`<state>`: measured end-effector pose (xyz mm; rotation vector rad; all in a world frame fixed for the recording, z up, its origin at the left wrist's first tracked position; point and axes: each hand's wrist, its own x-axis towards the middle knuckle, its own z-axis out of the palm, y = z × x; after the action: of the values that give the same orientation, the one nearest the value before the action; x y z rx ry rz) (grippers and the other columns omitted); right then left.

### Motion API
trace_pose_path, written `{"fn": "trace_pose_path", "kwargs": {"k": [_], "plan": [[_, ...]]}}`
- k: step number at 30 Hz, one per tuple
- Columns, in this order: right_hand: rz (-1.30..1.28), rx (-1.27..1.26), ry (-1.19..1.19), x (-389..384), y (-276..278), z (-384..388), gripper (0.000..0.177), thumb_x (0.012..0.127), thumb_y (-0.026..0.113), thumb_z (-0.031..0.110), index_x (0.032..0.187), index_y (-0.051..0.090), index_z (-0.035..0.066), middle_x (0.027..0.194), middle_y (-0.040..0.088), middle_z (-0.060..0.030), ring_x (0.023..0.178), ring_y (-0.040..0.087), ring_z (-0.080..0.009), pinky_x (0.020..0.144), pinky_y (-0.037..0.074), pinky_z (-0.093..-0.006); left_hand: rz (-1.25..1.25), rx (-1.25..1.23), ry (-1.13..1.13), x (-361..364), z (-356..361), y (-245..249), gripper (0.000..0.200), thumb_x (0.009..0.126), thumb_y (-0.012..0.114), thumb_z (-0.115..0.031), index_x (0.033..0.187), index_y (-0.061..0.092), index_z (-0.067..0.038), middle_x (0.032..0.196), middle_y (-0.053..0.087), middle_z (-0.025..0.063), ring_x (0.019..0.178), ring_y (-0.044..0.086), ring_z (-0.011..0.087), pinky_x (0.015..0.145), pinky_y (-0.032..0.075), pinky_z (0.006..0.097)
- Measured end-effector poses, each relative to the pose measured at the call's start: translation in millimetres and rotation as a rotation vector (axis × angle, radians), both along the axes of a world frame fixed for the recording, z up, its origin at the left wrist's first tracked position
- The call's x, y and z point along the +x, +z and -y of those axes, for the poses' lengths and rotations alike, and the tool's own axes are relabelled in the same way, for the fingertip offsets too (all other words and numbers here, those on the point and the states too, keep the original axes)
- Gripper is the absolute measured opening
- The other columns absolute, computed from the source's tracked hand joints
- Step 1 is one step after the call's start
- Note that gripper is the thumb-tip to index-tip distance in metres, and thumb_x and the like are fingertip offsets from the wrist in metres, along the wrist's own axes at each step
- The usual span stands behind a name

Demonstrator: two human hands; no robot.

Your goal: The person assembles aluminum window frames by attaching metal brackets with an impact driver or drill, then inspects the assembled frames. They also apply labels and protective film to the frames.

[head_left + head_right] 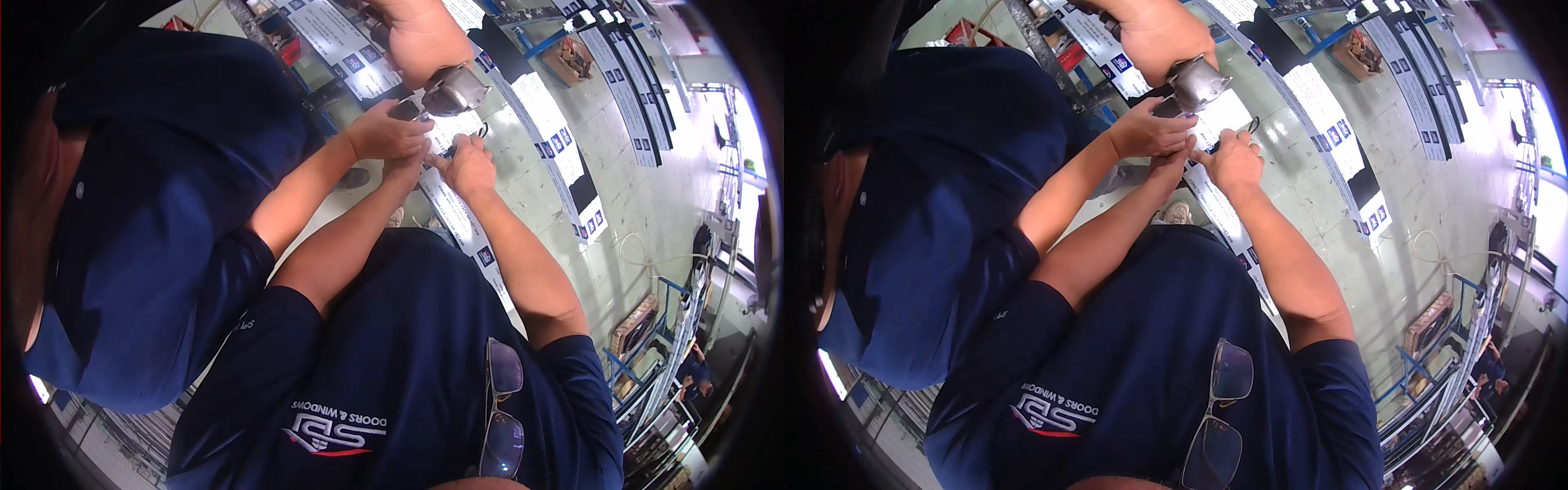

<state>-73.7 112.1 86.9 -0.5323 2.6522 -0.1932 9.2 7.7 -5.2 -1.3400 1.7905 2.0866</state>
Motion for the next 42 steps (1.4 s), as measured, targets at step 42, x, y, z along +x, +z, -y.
{"fn": "trace_pose_path", "kwargs": {"k": [42], "plan": [[0.022, 0.036, 0.002, -0.5, 0.9, 1.3, 0.066, 0.079, 0.078, 0.06, 0.116, 0.063, 0.007, 0.127, 0.058, -0.0167, 0.118, 0.058, -0.0423, 0.096, 0.051, -0.0492, -0.072, 0.021, 0.044, -2.3, -1.4, -28.5, 0.074, 0.079, 0.077, -0.065, 0.133, 0.057, -0.018, 0.12, 0.062, 0.0048, 0.095, 0.063, 0.0154, 0.068, 0.055, 0.0336]]}}
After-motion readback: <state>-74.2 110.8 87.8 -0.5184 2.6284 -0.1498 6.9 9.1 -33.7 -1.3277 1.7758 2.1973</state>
